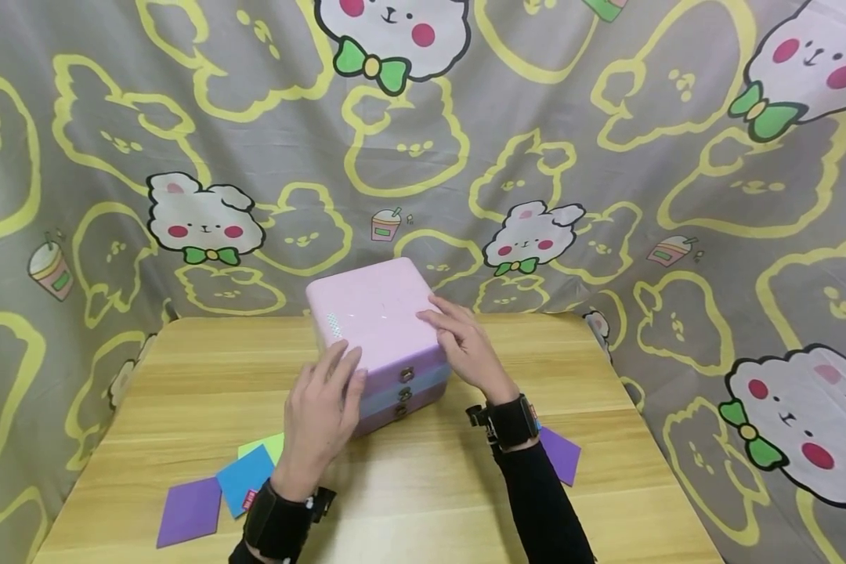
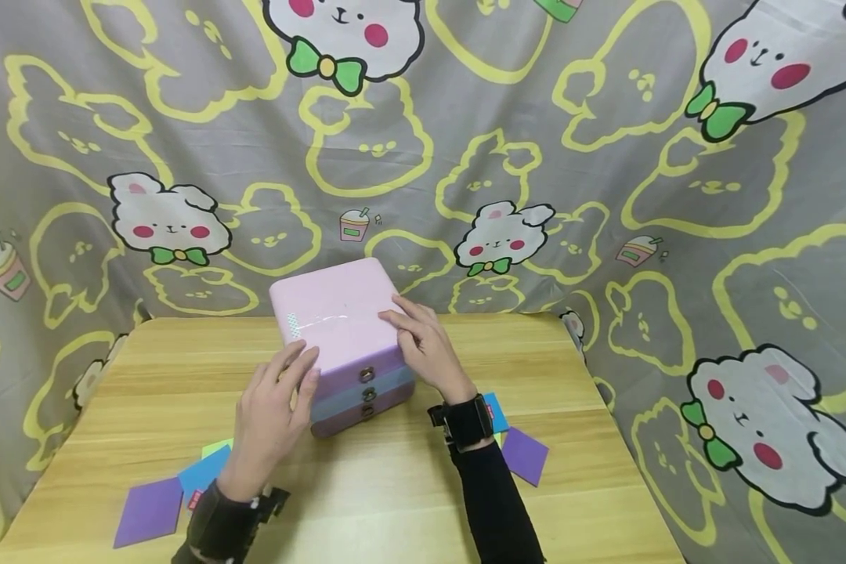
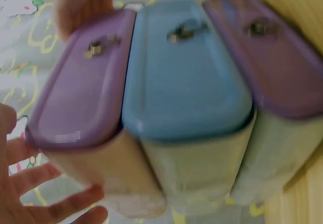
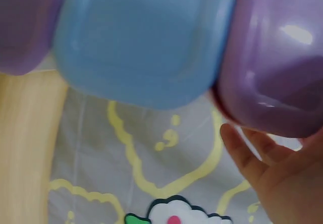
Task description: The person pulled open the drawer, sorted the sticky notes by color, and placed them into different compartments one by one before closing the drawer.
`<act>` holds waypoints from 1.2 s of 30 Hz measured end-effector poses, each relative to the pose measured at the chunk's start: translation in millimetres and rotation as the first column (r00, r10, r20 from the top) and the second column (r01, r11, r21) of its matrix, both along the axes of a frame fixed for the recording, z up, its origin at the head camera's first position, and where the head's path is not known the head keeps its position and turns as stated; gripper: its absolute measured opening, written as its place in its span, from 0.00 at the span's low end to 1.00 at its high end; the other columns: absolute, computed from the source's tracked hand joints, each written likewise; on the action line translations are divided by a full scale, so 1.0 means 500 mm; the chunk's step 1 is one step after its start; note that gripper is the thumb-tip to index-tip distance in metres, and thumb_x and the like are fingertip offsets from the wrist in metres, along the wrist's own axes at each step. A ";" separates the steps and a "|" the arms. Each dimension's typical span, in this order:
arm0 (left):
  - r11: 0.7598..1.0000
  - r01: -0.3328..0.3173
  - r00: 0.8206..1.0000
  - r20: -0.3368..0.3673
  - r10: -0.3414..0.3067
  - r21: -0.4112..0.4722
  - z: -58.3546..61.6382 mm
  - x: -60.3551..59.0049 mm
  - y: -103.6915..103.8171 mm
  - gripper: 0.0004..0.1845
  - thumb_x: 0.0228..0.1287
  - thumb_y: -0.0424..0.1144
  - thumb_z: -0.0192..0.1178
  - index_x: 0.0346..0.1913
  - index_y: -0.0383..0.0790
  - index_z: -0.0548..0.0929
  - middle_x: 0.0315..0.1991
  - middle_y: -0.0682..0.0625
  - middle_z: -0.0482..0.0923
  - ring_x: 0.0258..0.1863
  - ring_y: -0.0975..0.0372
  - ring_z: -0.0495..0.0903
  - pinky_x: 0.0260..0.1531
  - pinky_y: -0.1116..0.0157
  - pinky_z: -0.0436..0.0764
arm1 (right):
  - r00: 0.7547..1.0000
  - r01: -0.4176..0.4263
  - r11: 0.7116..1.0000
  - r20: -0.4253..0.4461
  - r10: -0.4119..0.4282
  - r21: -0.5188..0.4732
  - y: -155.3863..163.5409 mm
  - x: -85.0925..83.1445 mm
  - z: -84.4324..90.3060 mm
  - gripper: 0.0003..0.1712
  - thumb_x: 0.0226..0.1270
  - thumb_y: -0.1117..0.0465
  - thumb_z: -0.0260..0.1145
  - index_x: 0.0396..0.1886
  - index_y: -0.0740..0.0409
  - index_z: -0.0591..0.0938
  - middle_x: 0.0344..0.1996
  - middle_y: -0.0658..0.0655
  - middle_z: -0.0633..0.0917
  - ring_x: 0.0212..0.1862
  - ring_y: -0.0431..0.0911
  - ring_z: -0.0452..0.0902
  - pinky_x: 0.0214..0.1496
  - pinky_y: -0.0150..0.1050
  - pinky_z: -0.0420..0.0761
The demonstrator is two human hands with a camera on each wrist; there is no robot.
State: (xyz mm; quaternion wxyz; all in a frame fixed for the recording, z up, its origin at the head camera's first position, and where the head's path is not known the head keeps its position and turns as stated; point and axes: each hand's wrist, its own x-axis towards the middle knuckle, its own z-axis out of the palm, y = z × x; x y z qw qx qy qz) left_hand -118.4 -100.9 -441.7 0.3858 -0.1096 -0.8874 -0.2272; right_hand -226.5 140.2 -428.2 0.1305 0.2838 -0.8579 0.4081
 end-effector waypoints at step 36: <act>0.943 0.331 0.880 0.350 -0.319 0.028 0.069 -0.125 -0.141 0.22 0.69 0.50 0.63 0.61 0.45 0.81 0.71 0.37 0.68 0.72 0.42 0.63 0.69 0.34 0.66 | 0.899 0.201 0.979 -0.404 -0.170 0.036 -0.062 0.201 -0.087 0.22 0.58 0.63 0.69 0.54 0.61 0.80 0.61 0.65 0.76 0.58 0.56 0.70 0.57 0.49 0.68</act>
